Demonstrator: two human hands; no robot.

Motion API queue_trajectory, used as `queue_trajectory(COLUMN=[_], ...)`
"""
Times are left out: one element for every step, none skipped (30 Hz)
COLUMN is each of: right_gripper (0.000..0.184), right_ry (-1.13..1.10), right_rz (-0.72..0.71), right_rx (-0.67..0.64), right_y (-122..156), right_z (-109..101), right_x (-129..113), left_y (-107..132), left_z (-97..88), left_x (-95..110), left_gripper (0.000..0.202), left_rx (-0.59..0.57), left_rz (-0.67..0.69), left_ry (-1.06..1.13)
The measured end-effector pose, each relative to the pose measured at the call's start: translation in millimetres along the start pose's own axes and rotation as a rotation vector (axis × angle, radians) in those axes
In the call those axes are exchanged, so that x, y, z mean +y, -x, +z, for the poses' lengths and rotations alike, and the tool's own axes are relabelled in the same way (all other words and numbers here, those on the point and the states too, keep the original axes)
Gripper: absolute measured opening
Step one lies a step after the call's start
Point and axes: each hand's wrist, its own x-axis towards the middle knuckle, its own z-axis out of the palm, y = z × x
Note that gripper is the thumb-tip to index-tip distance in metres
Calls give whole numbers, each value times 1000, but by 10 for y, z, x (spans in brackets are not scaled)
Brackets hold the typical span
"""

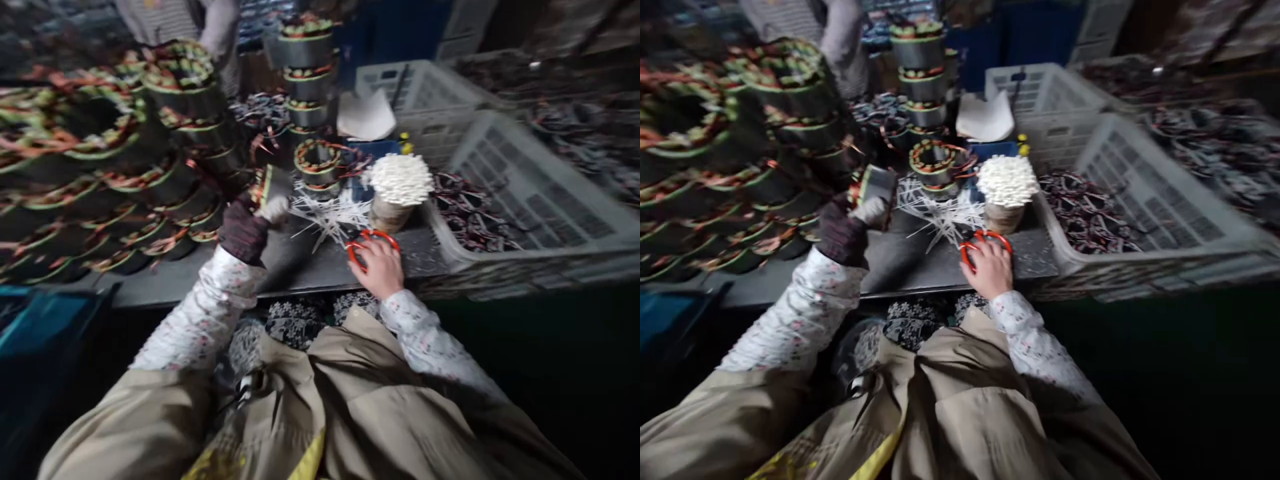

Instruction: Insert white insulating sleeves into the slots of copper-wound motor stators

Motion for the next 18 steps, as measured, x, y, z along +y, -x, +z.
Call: queue_trajectory(right_gripper=[31, 32, 32, 33, 34, 35, 34, 34, 32, 31, 30, 28, 27, 27, 28, 29, 31, 32], right_ry=[-1, -1, -1, 1, 4, 3, -11, -44, -95, -158, -223, -278, -318, -344, -366, -393, -430, -478], right_rz=[-9, -17, -23, -26, -27, -30, -37, -51, -65, -71, -64, -41, -5, 38, 80, 112, 138, 162], right_rx=[28, 57, 82, 103, 120, 136, 160, 199, 261, 343, 436, 529, 611, 676, 727, 769, 807, 840], right_y=[12, 30, 50, 68, 83, 90, 90, 80, 61, 31, -11, -63, -125, -196, -274, -355, -434, -510], right_z=[29, 54, 75, 92, 105, 111, 107, 92, 63, 19, -39, -107, -180, -252, -314, -361, -388, -392], right_x=[15, 23, 26, 26, 25, 24, 24, 28, 35, 45, 57, 71, 88, 107, 132, 164, 205, 256], left_y=[91, 207, 329, 438, 522, 576, 598, 597, 579, 555, 532, 517, 511, 514, 527, 549, 579, 620], left_z=[-44, -82, -110, -128, -139, -144, -144, -140, -129, -114, -93, -69, -44, -20, 0, 13, 21, 24], left_x=[-143, -255, -339, -403, -453, -496, -535, -573, -610, -644, -673, -696, -713, -724, -731, -738, -749, -765], left_gripper=[54, 55, 54, 51, 47, 42, 38, 36, 36, 37, 39, 43, 48, 56, 65, 75, 82, 86], left_rx=[-23, -68, -117, -161, -203, -249, -301, -357, -403, -416, -386, -323, -247, -178, -107, -42, 25, 100], left_rz=[-8, -8, 0, 12, 38, 80, 137, 201, 256, 271, 237, 161, 71, -10, -72, -113, -139, -163], left_ry=[-9, -17, -26, -35, -63, -117, -184, -245, -274, -242, -151, -20, 110, 211, 283, 332, 367, 394])
